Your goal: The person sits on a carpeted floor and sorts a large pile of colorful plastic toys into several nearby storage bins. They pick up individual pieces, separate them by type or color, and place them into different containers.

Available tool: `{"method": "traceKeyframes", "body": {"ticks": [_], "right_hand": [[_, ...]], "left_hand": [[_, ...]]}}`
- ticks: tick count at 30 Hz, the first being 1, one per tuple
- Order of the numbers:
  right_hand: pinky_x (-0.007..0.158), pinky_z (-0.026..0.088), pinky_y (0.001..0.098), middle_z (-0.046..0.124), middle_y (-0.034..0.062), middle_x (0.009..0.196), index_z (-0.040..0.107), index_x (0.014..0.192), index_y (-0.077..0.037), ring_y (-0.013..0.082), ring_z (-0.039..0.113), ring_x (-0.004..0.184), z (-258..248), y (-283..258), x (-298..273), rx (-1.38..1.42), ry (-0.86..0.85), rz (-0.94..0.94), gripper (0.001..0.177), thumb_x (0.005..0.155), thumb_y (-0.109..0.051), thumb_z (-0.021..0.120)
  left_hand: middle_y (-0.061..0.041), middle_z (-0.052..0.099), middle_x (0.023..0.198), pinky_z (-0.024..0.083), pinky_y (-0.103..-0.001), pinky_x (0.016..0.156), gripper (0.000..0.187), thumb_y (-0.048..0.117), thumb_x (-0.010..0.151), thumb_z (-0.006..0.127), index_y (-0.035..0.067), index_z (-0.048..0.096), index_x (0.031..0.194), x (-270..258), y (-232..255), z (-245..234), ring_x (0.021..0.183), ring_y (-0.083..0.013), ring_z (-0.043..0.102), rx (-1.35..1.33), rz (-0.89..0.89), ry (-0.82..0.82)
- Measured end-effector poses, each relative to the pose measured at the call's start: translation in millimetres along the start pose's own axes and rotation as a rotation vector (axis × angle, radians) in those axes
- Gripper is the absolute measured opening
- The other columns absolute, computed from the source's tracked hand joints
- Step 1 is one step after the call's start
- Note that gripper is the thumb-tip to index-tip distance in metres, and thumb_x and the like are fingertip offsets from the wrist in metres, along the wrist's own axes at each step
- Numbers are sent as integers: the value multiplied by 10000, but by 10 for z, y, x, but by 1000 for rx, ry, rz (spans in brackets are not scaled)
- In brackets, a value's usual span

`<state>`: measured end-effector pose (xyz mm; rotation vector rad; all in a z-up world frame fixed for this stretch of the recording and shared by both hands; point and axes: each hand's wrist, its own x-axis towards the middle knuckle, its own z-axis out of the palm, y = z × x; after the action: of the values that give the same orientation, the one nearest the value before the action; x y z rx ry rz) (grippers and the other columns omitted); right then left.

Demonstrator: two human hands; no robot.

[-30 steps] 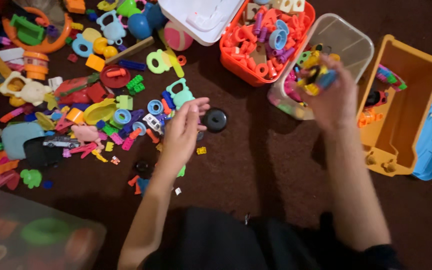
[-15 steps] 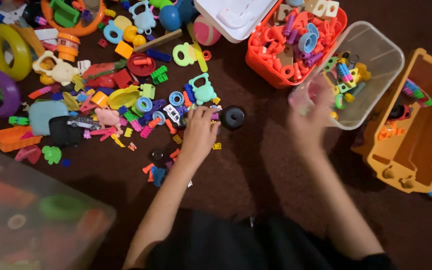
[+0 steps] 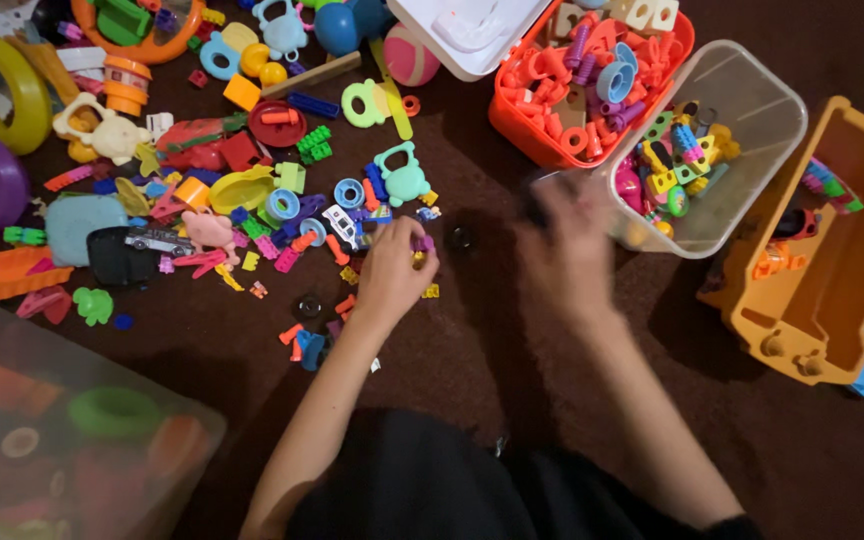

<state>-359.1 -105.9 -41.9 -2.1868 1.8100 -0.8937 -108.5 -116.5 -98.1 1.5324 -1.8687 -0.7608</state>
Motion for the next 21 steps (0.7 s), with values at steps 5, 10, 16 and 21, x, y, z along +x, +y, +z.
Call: {"method": "traceKeyframes", "body": {"ticks": [5, 10, 16, 21], "right_hand": [[1280, 376, 470, 319, 228, 1591, 442, 1548, -44, 412, 402, 1498, -551, 630, 178, -207, 264, 136, 618, 1066, -123, 820], [1265, 327, 552, 289, 312, 1611, 459, 1516, 10, 487, 351, 1524, -539, 698, 163, -286, 202, 141, 538, 1084, -93, 762], [1211, 424, 505, 457, 218, 1523, 569, 1377, -46, 424, 469, 1428, 62, -166, -29, 47, 80, 30, 398, 996, -16, 677], [1156, 408, 505, 439, 256, 1536, 542, 1428, -23, 455, 434, 1399, 265, -531, 77, 209, -104, -74, 609, 850, 11, 730]], "left_hand": [[-108, 682, 923, 523, -458, 800, 263, 186, 895, 721, 64, 631, 1110, -15, -37, -84, 939, -332, 642, -13, -108, 103], [-128, 664, 1060, 540, -471, 811, 390, 158, 951, 638, 64, 592, 1327, 164, -194, -29, 1018, -352, 629, 224, 27, 151], [-188, 594, 1014, 543, -486, 697, 527, 346, 948, 709, -19, 587, 1307, 511, -249, 95, 939, -374, 603, 682, 74, 101], [-154, 627, 1032, 545, -448, 741, 400, 379, 934, 726, 47, 640, 1140, 466, 72, -111, 954, -339, 635, 380, 107, 29]]}}
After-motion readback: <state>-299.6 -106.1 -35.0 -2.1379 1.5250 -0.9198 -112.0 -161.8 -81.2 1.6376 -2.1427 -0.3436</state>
